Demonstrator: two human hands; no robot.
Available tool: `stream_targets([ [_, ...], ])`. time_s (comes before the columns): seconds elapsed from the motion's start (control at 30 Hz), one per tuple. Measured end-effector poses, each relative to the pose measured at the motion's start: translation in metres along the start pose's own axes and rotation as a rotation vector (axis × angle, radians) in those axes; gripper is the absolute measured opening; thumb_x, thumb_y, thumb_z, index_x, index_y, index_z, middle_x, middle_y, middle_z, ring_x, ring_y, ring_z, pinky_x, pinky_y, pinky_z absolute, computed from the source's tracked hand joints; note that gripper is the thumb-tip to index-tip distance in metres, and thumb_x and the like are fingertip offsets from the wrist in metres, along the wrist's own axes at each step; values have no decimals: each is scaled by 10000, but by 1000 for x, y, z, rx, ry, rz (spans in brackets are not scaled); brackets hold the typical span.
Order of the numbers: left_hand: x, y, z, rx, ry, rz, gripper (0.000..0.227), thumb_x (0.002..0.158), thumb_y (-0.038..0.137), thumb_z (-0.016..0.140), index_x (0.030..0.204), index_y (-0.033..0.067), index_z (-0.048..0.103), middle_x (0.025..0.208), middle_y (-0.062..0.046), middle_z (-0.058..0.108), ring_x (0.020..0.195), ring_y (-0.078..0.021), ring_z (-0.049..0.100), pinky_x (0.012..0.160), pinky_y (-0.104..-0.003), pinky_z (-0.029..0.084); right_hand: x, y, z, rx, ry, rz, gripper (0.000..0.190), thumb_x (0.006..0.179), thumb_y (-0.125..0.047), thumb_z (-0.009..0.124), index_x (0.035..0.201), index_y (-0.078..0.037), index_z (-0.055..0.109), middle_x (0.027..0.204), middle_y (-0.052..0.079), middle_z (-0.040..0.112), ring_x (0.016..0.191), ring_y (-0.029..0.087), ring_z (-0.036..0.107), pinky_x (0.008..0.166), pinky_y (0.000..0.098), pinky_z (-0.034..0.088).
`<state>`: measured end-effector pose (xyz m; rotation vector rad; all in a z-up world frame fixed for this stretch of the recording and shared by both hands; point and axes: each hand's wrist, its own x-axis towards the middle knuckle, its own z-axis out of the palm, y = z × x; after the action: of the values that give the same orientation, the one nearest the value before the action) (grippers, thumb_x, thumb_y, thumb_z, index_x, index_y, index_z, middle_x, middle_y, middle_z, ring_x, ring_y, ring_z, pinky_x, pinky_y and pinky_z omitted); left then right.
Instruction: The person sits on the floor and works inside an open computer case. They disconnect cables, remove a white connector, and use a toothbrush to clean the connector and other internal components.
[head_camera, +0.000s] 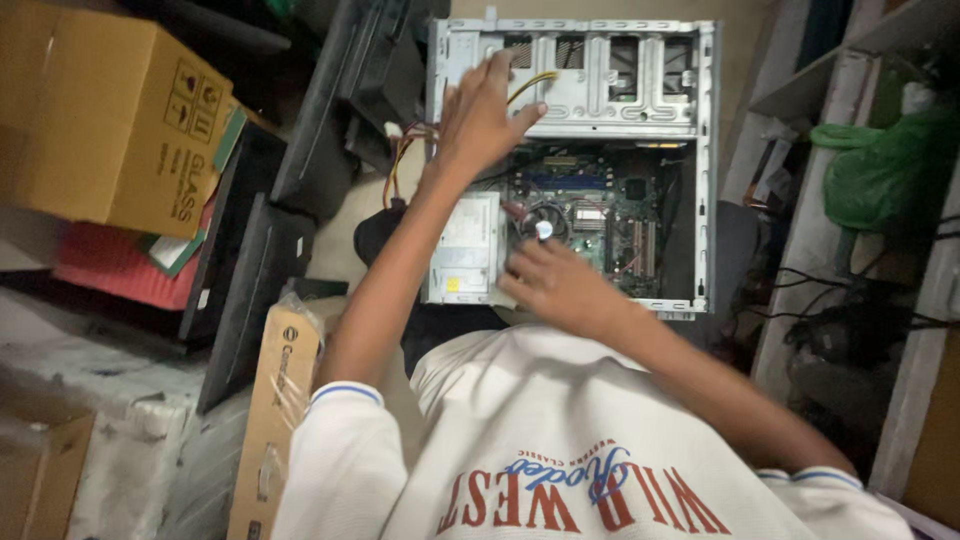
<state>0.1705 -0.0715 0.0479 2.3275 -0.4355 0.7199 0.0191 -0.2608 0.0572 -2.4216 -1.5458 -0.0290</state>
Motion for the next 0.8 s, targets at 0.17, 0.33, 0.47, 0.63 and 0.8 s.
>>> stream_targets([
  [0.17, 27, -37, 43, -464, -182, -461, 336, 825, 281, 883, 999, 6, 803, 846, -101, 800, 745, -174, 725, 659, -322, 551, -15, -9, 22, 86, 94, 132, 380, 714, -77, 682, 1087, -51, 618, 1082, 134, 611, 1071, 338, 581, 883, 450, 486],
  [0.33, -9, -116, -31, -1220, 329, -760, 103, 1002, 176, 586, 977, 77, 603, 684, 44, 520, 512, -91, 449, 486, -329, 391, -24, -13, 35, 162, 249, 148, 458, 667, -8, 702, 1116, -33, 611, 1136, 133, 618, 1102, 353, 582, 930, 450, 505],
  [0.47, -76, -172, -49, -1308, 635, -919, 323, 1079, 285, 541, 823, 88, 519, 674, -34, 511, 598, -180, 580, 642, -422, 606, -25, -12, 35, 175, 272, 155, 463, 663, 0, 724, 1112, -32, 615, 1124, 114, 623, 1086, 337, 597, 925, 436, 515],
  [0.63, -155, -227, 29, -845, 570, -1205, 356, 1026, 216, 637, 717, 39, 621, 635, -98, 626, 498, -204, 591, 440, -334, 448, -24, -12, 34, 186, 276, 160, 503, 633, 10, 726, 1125, -30, 628, 1097, 119, 621, 1062, 340, 598, 915, 426, 520],
  [0.8, -181, -245, 117, -814, 157, -1327, 296, 940, 235, 684, 856, -36, 767, 766, -118, 732, 568, -190, 666, 491, -363, 520, -25, -13, 35, 199, 298, 186, 501, 638, 25, 723, 1126, -42, 627, 1092, 106, 625, 1076, 333, 610, 920, 414, 526],
])
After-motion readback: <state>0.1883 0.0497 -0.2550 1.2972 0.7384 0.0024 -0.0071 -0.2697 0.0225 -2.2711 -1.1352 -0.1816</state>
